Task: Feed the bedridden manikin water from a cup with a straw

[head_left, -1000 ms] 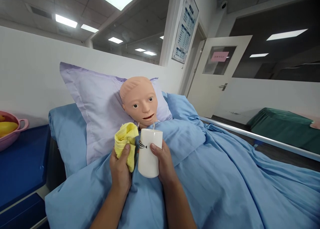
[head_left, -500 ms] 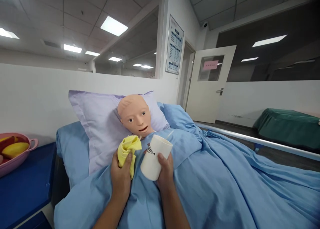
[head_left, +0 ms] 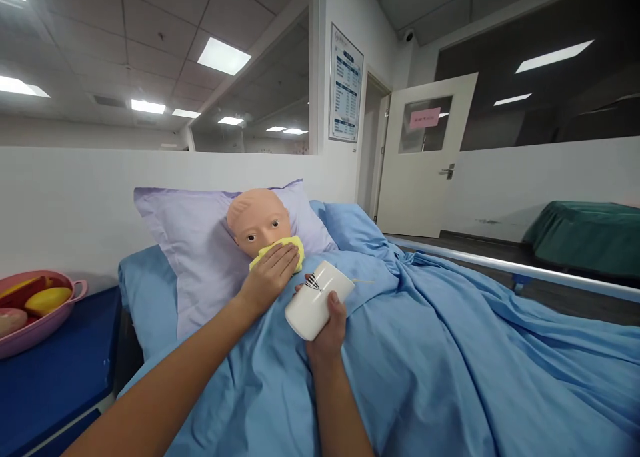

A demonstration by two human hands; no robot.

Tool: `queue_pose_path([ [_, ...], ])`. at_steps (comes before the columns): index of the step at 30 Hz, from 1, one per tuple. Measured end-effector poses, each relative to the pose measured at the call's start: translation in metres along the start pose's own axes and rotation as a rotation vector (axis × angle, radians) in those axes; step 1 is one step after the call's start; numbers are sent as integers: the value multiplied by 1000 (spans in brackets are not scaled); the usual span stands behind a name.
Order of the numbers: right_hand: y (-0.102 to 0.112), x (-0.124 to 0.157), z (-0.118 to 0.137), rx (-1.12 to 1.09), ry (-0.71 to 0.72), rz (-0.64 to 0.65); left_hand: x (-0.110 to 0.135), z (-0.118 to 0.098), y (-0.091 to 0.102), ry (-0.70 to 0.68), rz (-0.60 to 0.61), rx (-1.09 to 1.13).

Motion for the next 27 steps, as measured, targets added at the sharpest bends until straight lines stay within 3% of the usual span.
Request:
queue_pose_path([
  [8,0,-3,-2,-62,19,20,33,-20,10,143,-46,220],
  [13,-2,-4,1,-61,1,27,3,-15,20,130,-101,286],
  [17,-3,-3,2,-44,-6,42,-17,-5,9,34,-83,183],
  [19,-2,-3,1,-45,8,39,-11,-5,-1,-5,-36,138],
  [22,-2,-3,1,-64,24,33,13,-12,-10,44,-18,161],
  [27,-3,-2,3,-69,-6,43,41,-27,-4,187,-47,279],
])
Point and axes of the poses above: each hand's wrist, its own x-axis away from the middle knuckle, its own y-axis out of the back of the hand, z = x × y, the point moved 4 cm from there along -x, towards the middle knuckle, and after that the axes turned 2 degrees about x, right-handed, at the moved point
